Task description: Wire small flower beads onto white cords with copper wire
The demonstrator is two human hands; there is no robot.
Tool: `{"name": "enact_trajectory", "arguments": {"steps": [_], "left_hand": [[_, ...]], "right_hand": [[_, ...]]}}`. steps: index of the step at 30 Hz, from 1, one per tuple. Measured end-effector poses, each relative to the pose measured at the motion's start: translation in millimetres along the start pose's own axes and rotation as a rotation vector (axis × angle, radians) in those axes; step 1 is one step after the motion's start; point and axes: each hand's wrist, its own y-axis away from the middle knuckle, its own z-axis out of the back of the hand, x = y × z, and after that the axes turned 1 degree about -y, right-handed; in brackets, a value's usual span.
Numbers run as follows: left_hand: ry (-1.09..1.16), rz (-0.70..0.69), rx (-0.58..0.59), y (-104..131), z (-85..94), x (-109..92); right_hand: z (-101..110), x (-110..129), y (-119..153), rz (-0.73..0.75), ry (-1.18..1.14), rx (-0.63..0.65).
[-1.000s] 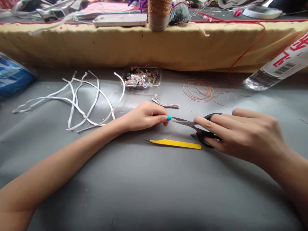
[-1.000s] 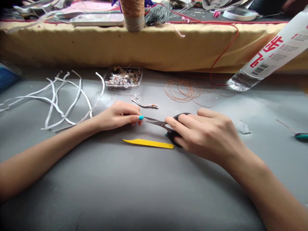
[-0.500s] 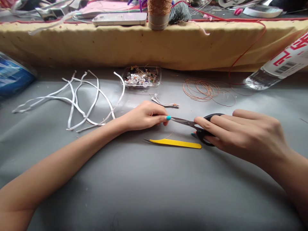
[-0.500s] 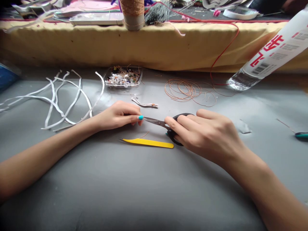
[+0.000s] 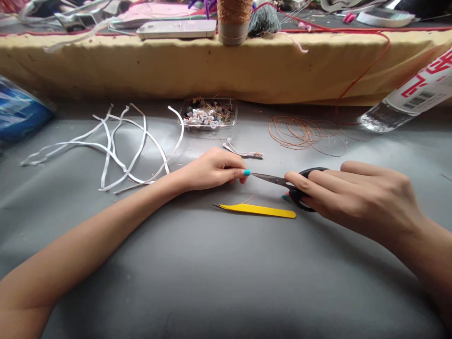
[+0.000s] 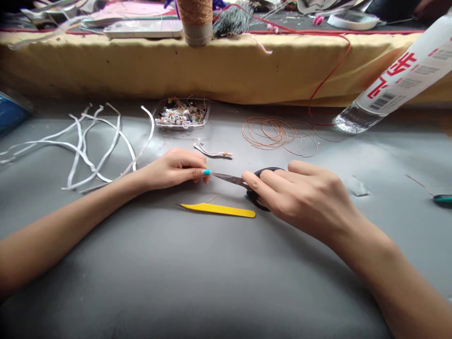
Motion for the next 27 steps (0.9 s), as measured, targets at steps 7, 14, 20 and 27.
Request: {"name": "enact_trajectory", "arguments": {"steps": [7,14,20,27], "left_hand": [[0.035,0.02,0.026,0.4,1.2,1.1],[0.069,0.038,0.047,1.3,2.5,0.0],[0.08,0.05,0.052,1.0,2.8,-1.1],[0.05,0.041,0.041,0.4,2.0,-1.4]], "right_hand": [[0.4,-1.3,-0.1,-0.019,-0.029,0.029],[-2.2,-1.6,2.7,-0.045,-0.006,0.055],[-2.3,-2.2,3.0,-0.017,0.0,0.013],[-3.2,-2.3,6.4,-0.021,-0.03,0.048]]}}
